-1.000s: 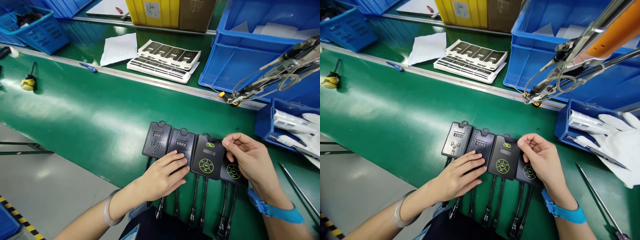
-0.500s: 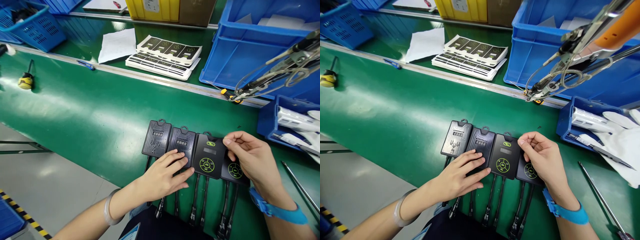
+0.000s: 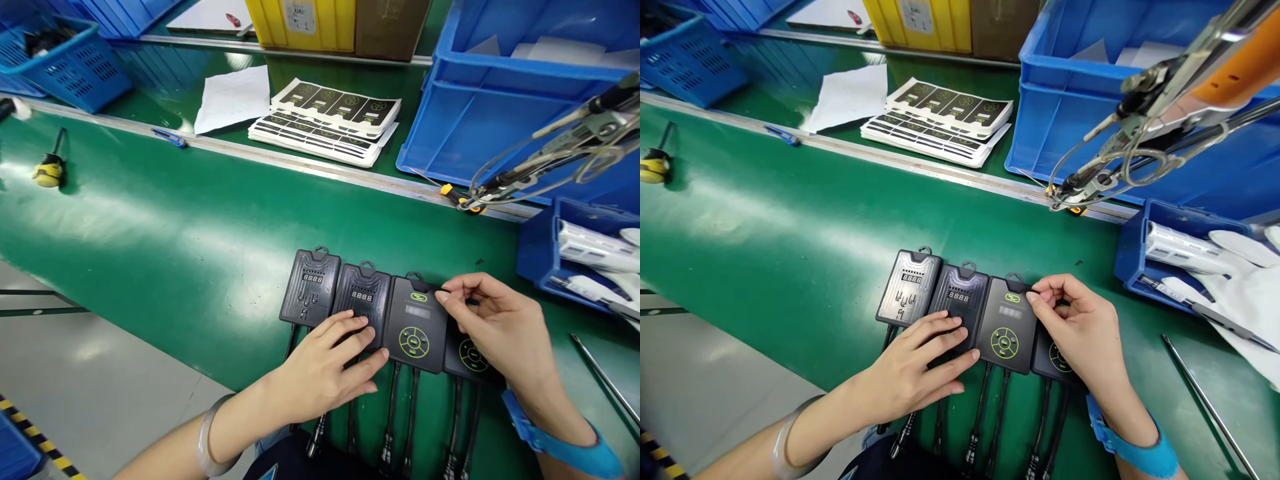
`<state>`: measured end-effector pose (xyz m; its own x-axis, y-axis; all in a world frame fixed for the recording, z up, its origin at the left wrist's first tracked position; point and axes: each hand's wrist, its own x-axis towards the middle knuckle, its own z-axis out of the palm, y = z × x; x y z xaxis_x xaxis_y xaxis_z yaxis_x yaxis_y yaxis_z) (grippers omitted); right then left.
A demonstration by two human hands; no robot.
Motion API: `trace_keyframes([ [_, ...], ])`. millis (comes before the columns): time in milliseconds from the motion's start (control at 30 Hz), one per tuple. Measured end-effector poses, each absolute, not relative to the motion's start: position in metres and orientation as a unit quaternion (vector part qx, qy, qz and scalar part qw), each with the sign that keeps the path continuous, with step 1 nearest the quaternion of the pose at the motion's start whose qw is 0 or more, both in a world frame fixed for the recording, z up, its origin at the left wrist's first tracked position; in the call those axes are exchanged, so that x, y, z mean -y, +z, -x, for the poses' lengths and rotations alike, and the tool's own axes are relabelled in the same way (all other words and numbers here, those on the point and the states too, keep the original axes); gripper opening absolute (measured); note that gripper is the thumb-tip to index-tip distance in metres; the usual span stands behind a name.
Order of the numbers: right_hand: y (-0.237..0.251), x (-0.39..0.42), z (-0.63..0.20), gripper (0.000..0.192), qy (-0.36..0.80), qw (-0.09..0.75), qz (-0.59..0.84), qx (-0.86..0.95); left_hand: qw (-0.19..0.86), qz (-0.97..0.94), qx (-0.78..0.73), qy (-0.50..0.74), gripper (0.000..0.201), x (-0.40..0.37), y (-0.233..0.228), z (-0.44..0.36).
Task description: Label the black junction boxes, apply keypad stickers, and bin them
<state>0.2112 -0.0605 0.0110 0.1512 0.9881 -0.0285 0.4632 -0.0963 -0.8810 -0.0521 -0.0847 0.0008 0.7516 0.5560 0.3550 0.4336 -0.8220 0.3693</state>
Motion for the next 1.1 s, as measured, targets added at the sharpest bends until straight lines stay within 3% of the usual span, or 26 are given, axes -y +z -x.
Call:
trace_keyframes([
  [1100,0.0053,0.0612,-0.2122,0.020,0.306,0.356,0.662,0.584,0.136,-0.919,-0.276,0.249,0.032,0.0872,-0.0023,0.0506],
])
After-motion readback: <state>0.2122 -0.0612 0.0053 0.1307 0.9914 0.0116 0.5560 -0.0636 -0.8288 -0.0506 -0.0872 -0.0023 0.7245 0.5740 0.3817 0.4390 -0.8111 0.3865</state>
